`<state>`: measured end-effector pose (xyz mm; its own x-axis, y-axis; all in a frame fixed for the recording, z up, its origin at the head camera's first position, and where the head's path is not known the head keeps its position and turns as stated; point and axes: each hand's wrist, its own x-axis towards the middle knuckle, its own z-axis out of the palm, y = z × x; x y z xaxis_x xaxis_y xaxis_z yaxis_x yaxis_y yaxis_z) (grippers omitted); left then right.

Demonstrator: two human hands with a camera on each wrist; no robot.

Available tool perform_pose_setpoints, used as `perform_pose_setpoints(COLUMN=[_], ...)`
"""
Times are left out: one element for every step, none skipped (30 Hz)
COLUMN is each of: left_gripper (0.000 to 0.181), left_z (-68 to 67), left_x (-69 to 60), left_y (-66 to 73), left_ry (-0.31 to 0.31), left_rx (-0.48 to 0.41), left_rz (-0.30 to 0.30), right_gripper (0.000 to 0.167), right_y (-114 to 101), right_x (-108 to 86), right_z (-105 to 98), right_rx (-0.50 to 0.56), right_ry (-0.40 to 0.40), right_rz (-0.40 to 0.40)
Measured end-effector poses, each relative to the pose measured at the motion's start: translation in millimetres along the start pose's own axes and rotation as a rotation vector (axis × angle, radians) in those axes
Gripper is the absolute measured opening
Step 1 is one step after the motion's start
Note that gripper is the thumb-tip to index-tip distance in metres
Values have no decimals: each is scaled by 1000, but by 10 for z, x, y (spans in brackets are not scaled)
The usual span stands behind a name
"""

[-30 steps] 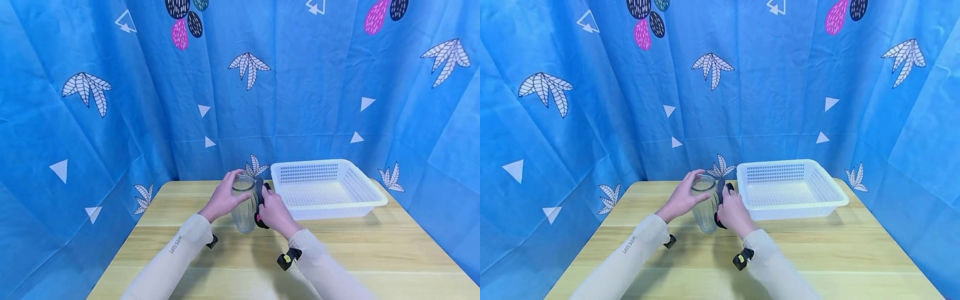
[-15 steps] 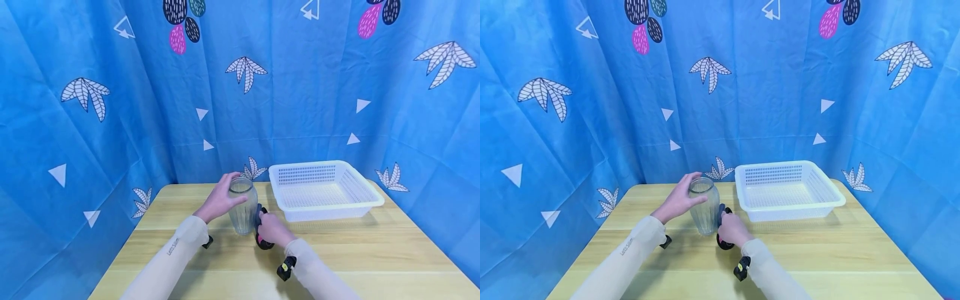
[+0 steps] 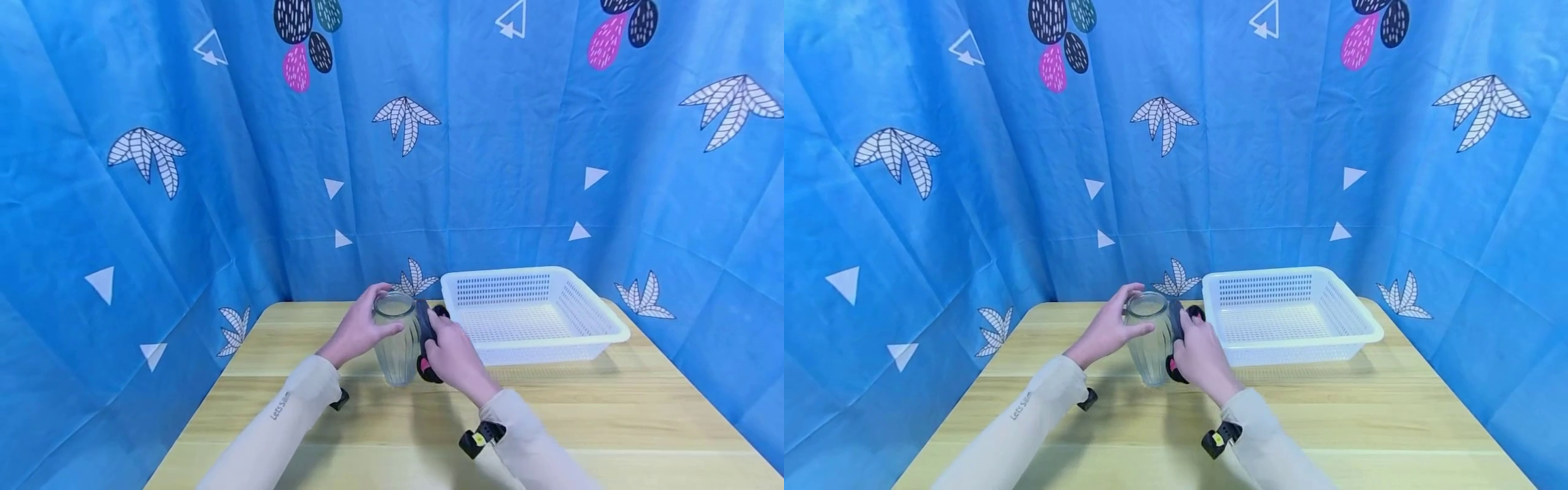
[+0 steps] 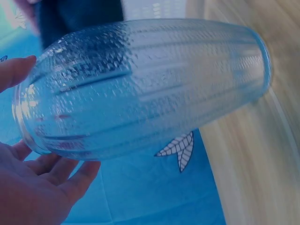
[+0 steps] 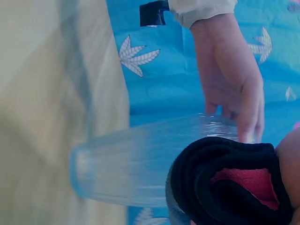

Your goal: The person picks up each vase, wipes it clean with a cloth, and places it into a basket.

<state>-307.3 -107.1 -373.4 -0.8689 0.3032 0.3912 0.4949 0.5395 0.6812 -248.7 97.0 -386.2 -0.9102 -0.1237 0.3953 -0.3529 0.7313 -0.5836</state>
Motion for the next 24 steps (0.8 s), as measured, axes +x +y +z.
perform_pose_setpoints(left_gripper=[79,78,77,76,76,76,76,77,77,78,79,80,82,83,84,84,83,82,82,82,82,83,83,84], left_z=[5,10,20,31,44,59,73,87,101,113,125,135,143,150,155,159,160,160,160,161,164,168,174,181], left_x=[4,7,11,14,18,21,22,22,22,21,20,19,17,16,15,14,12,11,10,9,9,7,4,-1], left_y=[3,12,17,22,28,36,44,56,65,78,90,101,112,120,125,126,125,121,114,105,92,79,67,55], left_ry=[-9,-19,-27,-33,-37,-38,-35,-30,-25,-22,-20,-17,-13,-11,-6,-1,7,14,19,19,15,8,-3,-14], left_rx=[-10,-24,-26,-26,-21,-14,-6,-3,8,18,29,39,48,56,64,69,72,72,72,69,67,64,63,59], left_rz=[-3,-4,-7,-9,-12,-12,-13,-11,-10,-7,-4,-4,-5,-7,-13,-22,-29,-35,-38,-39,-39,-37,-36,-36], right_gripper=[58,58,59,59,59,59,59,59,59,59,59,60,60,61,61,61,61,60,58,57,56,55,55,55], right_y=[-29,-54,-76,-89,-96,-95,-84,-67,-44,-16,12,41,70,99,123,148,172,200,233,266,301,341,378,411], right_x=[18,37,57,82,106,131,155,177,196,210,220,226,230,232,228,222,214,201,183,158,126,93,57,22], right_z=[-29,-54,-74,-86,-93,-94,-87,-73,-57,-40,-21,0,24,51,80,116,157,205,258,310,365,420,470,514], right_rx=[-17,-32,-47,-62,-72,-83,-100,-114,-122,-129,-131,-129,-124,-121,-114,-112,-104,-103,-105,-113,-116,-123,-126,-129], right_ry=[16,26,33,35,34,27,22,9,-4,-14,-26,-38,-49,-59,-70,-80,-97,-112,-131,-156,-192,-224,-255,-279], right_rz=[-20,-32,-44,-53,-57,-57,-63,-56,-47,-35,-16,4,22,37,47,52,56,53,50,50,62,66,74,84])
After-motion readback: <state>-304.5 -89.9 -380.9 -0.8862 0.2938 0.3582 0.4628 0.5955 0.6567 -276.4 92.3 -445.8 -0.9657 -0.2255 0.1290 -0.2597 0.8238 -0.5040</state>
